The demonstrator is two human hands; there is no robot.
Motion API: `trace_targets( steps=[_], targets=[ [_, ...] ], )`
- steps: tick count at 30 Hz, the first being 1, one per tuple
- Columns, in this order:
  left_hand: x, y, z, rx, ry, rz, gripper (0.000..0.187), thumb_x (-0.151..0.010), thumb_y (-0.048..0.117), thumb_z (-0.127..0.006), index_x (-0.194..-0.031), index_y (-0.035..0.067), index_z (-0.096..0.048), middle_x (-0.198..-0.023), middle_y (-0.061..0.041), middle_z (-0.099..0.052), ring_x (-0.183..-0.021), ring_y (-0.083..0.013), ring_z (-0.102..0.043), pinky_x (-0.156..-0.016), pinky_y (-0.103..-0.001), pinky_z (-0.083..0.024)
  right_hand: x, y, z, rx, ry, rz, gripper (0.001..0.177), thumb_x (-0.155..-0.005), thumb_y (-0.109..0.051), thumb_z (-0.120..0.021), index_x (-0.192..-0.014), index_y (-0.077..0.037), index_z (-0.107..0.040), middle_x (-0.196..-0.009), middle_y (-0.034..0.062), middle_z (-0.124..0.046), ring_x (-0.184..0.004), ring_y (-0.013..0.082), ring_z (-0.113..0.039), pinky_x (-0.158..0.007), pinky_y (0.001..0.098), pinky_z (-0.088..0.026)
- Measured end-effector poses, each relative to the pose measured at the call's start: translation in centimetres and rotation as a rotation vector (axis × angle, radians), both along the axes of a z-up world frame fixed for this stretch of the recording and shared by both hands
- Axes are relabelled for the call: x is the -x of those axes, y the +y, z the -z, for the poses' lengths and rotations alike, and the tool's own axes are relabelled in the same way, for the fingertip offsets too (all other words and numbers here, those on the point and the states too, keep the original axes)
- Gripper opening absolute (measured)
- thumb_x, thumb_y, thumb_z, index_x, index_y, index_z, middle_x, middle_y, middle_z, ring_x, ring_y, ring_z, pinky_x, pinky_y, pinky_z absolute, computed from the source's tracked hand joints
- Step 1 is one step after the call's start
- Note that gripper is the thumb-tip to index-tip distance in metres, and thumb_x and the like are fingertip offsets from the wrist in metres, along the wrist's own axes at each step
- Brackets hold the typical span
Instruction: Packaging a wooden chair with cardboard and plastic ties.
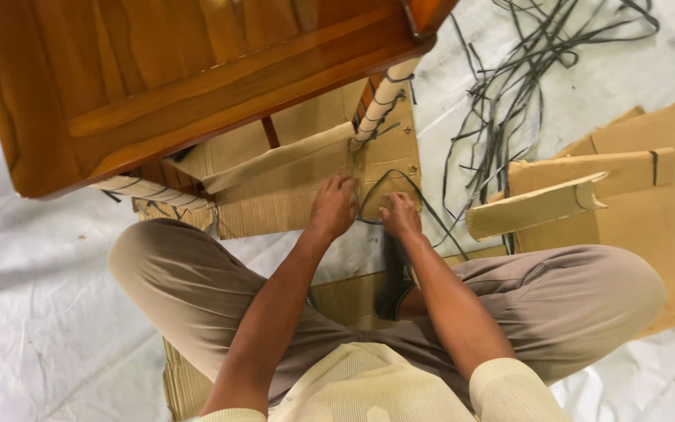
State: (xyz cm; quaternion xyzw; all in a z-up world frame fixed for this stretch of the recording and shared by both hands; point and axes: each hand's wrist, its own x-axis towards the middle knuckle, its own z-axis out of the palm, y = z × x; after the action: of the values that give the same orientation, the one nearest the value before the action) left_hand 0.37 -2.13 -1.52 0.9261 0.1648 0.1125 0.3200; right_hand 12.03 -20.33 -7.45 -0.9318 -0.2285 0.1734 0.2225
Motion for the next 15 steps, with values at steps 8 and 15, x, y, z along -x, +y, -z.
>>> trace_targets(
  steps=[8, 15],
  targets=[
    [-0.7, -2.4, 2.4, 0.012, 0.152, 0.279, 0.054, -0.08, 0.019, -0.078, -0.131, 0.009, -0.063, -0.142, -0.016, -0.055, -0.137, -0.0343, -0.046, -0.112, -0.047, -0.039, -0.4, -1.2, -0.7, -0.071, 0.014, -0.046, 0.035, -0.086, -0.025, -0.072, -0.118, -0.012, -0.071, -0.13, 0.0144, -0.063, -0.12, 0.0373, -0.059, -0.099, 0.0455, -0.048],
    [-0.9, -3.0, 3.2, 0.004, 0.333, 0.35, 0.063, -0.08, 0.024, -0.081, -0.137, 0.011, -0.057, -0.152, -0.012, -0.045, -0.145, -0.0339, -0.035, -0.112, -0.049, -0.038, -4.6, -2.4, 1.5, -0.143, -0.11, 0.25, 0.023, -0.096, -0.025, -0.066, -0.113, -0.012, -0.072, -0.111, 0.0165, -0.069, -0.104, 0.0359, -0.067, -0.093, 0.0452, -0.053]
  ],
)
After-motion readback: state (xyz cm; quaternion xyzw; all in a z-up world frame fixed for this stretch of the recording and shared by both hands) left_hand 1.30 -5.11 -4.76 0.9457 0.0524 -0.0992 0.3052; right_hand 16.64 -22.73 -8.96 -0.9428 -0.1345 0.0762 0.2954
